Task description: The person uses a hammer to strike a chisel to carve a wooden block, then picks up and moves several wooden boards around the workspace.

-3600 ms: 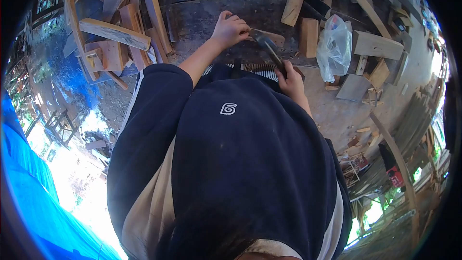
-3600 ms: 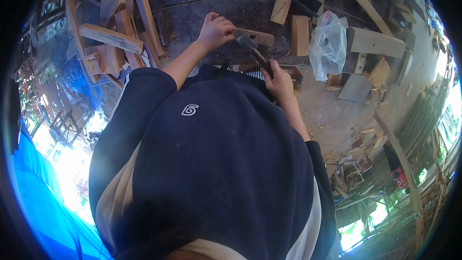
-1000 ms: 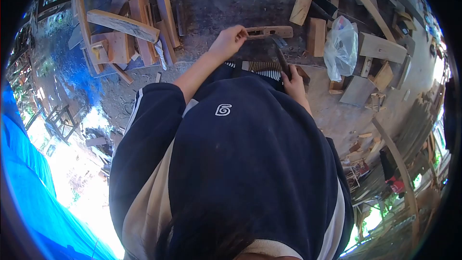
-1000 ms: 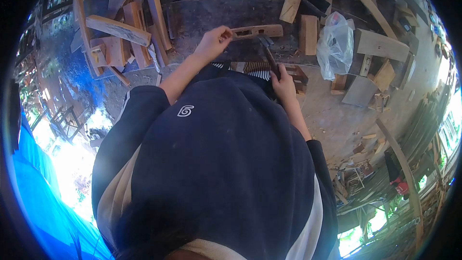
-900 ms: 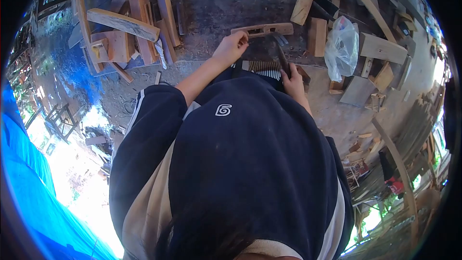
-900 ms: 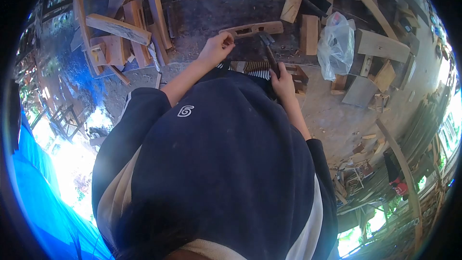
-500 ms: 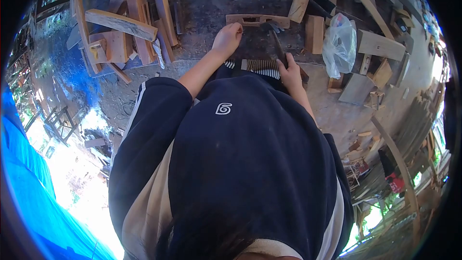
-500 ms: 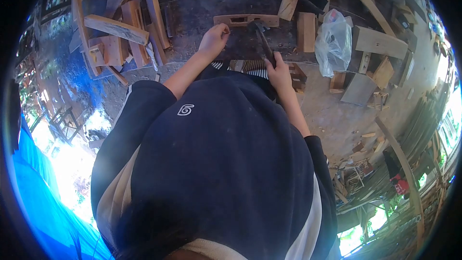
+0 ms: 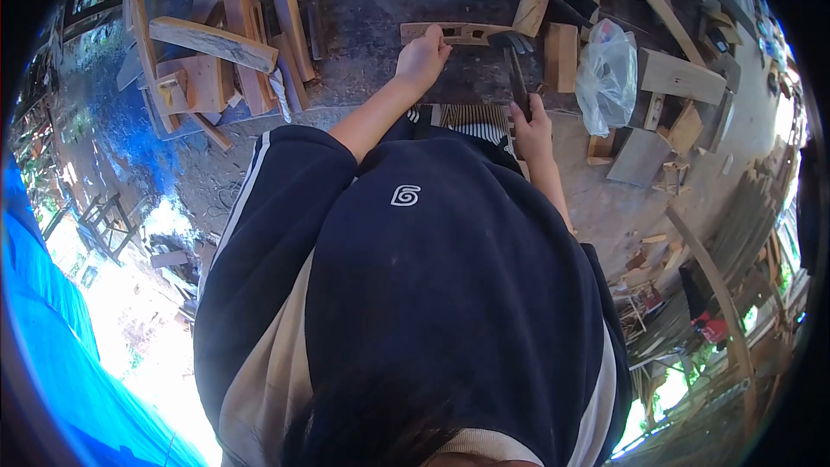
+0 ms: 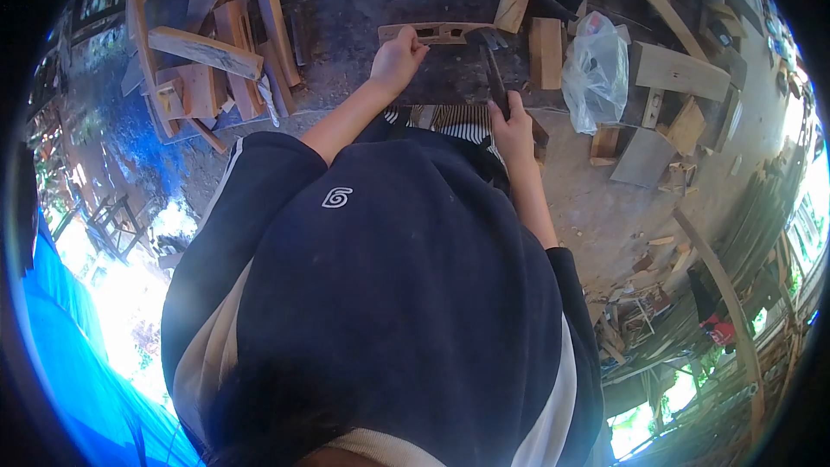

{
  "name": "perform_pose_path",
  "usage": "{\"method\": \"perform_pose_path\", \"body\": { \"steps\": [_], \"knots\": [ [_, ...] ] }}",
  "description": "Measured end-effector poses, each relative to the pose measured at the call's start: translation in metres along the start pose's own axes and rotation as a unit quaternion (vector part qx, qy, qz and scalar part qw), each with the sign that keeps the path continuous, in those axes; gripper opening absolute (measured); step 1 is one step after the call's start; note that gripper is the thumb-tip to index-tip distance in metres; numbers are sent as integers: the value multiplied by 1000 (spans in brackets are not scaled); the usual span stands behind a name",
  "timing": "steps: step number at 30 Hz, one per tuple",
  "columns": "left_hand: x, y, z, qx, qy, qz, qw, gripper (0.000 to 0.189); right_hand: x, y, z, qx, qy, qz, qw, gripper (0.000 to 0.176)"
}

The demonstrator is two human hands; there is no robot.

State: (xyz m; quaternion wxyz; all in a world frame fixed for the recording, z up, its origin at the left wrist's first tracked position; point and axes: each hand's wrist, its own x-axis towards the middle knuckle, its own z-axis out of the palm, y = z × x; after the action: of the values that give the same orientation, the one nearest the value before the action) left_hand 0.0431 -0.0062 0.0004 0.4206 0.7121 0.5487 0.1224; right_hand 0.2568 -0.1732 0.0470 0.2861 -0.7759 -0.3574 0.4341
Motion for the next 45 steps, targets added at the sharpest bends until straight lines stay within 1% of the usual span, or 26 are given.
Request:
{"method": "perform_pose_path", "body": {
  "steps": [2,4,6,8,11,14,18,20,24,26,27,29,30,32,33,35,36,38,45],
  "knots": [
    [1,-1,2,-11,16,6,1000,23,0,3,-1,-20,-6,5,1000,23],
    [1,-1,3,-13,15,7,1000,23,0,-2,-2,7,-4,35,999,28],
    [2,0,5,-13,14,8,1000,24,0,-4,-1,6,-4,26,1000,28],
    [3,1,6,4,7,-15,1000,26,1,-5,-1,5,-4,19,1000,28],
    [4,5,5,-6,2,-29,1000,27,1,-10,-3,-6,-11,5,1000,28],
    [6,5,6,17,13,-22,1000,28,1,-11,-3,-21,-18,12,1000,28],
    [8,7,8,34,13,-18,999,28,0,-11,-2,-36,-17,-3,999,29],
    [8,7,9,23,27,10,999,23,0,-9,-2,-39,-16,-3,999,29],
    [9,5,14,14,38,21,999,21,0,-11,-1,-43,-17,3,999,30],
    [8,5,16,41,69,54,995,19,0,-13,-2,-48,-20,9,999,30],
    [8,2,19,40,68,54,995,19,0,-15,-1,-45,-20,2,999,30],
    [9,-5,24,97,68,69,991,25,1,-15,-1,-43,-18,-5,999,31],
    [9,-8,26,96,68,69,991,25,2,-14,0,-36,-16,-15,999,31],
    [11,-14,30,105,96,117,983,26,2,-12,1,-30,-16,-25,999,31],
    [12,-14,29,105,95,117,983,26,2,-13,1,-23,-20,-23,999,31],
    [14,-15,28,117,114,177,971,27,0,-14,0,-18,-25,-20,999,31],
    [15,-13,27,117,113,176,971,27,0,-16,0,-22,-31,-14,999,31],
    [17,-9,25,111,131,232,957,27,-1,-19,0,-27,-38,-7,999,32],
    [22,-23,32,96,154,242,953,27,-4,-19,0,-35,-42,-15,998,33]
  ]
}}
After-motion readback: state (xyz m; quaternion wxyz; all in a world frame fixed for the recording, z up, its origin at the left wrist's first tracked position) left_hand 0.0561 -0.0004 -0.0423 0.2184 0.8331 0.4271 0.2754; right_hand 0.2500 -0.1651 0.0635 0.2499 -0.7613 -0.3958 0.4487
